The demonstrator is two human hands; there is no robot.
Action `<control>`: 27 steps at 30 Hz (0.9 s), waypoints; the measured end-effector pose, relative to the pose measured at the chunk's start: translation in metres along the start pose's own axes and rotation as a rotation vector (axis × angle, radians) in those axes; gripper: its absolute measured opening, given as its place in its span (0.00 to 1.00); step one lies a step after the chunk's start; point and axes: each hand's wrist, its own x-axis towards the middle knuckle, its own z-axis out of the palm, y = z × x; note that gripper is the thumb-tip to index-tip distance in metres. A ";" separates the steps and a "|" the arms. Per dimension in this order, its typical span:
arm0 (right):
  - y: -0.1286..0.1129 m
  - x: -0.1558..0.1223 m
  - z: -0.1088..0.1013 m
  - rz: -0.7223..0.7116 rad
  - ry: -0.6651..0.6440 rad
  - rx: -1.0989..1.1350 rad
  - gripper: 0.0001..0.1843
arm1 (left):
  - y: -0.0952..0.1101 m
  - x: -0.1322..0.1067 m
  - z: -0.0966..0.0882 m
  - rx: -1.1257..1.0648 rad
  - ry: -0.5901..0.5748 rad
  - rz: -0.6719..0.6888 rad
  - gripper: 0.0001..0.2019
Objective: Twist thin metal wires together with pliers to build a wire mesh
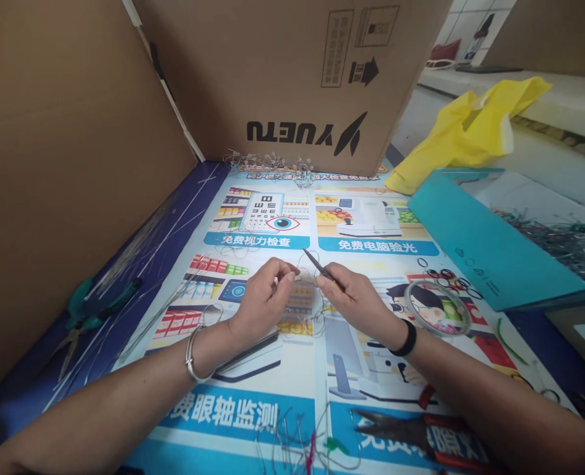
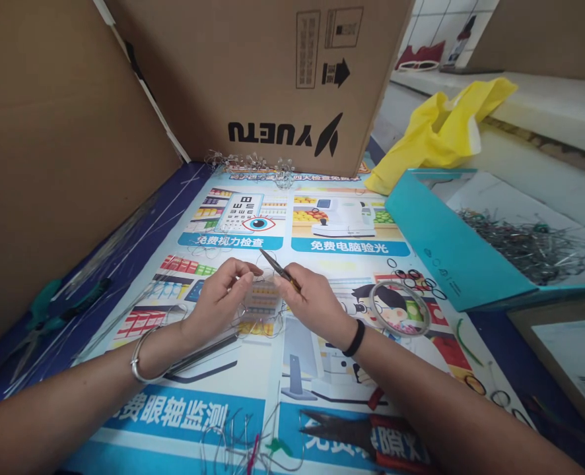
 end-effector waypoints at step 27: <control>-0.001 -0.004 0.006 0.104 0.024 0.041 0.06 | -0.007 0.006 -0.001 -0.366 -0.097 -0.152 0.06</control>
